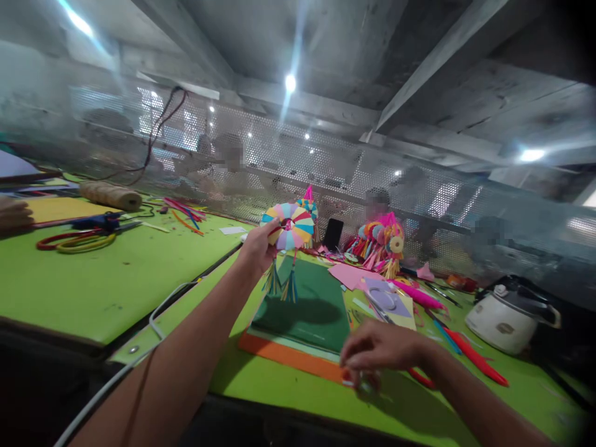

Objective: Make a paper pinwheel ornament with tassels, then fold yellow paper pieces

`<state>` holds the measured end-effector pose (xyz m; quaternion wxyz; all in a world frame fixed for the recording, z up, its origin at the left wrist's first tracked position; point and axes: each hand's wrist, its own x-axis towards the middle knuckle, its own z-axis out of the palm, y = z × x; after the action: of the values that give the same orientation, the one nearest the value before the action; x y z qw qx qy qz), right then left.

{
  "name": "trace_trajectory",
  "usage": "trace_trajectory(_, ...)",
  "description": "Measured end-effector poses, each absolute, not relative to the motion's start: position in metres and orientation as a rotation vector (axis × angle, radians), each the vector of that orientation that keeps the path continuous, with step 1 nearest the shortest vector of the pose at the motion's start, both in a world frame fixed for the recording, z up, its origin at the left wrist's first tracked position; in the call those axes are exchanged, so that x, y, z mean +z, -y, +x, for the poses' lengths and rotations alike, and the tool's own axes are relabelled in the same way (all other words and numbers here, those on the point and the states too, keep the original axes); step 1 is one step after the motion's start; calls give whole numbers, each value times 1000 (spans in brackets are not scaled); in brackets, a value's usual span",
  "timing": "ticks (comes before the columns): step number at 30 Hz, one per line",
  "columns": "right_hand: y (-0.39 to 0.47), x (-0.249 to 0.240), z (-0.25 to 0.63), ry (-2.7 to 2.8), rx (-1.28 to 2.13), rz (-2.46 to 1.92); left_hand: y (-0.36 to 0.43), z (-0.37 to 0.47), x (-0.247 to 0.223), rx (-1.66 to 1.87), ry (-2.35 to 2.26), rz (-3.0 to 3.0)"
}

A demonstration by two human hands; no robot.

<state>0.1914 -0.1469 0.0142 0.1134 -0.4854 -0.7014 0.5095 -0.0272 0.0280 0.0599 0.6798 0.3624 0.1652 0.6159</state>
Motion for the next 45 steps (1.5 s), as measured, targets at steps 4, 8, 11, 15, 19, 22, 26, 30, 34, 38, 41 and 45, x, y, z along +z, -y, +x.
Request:
trace_trajectory(4, 166, 46, 211, 2001, 1328, -1578, -24, -30, 64, 1241, -342, 763)
trace_trajectory(8, 135, 31, 189, 1868, 935, -1555, -21, -33, 65, 1136, -329, 749)
trace_trajectory(11, 102, -1, 158, 1724, 855, -1419, -23, -35, 64, 1145, -318, 770)
trace_trajectory(15, 95, -23, 142, 1560, 1065, -1190, -29, -36, 59, 1137, -292, 783)
trace_trajectory(19, 123, -5, 175, 1785, 1560, -1263, -29, -27, 51, 1049, -299, 758)
trace_trajectory(22, 131, 14, 203, 1707, 1319, -1374, -23, -18, 48, 969, -275, 788)
trace_trajectory(26, 112, 36, 203, 1406, 996, -1163, -10, -12, 47, 940, -223, 868)
trace_trajectory(30, 91, 52, 171, 1319, 963, -922, 3, -10, 47, 889, -128, 964)
trace_trajectory(34, 84, 45, 150, 1336, 745, -961, 11, -7, 48, 882, -41, 1015)
trace_trajectory(38, 81, 26, 152, 1256, 615, -958, 17, -6, 48, 859, -35, 1043)
trace_trajectory(41, 80, 20, 154, 1202, 635, -914, 20, -8, 48, 831, -57, 1086)
trace_trajectory(45, 84, 19, 148, 1224, 668, -892, 21, -9, 48, 849, -121, 1106)
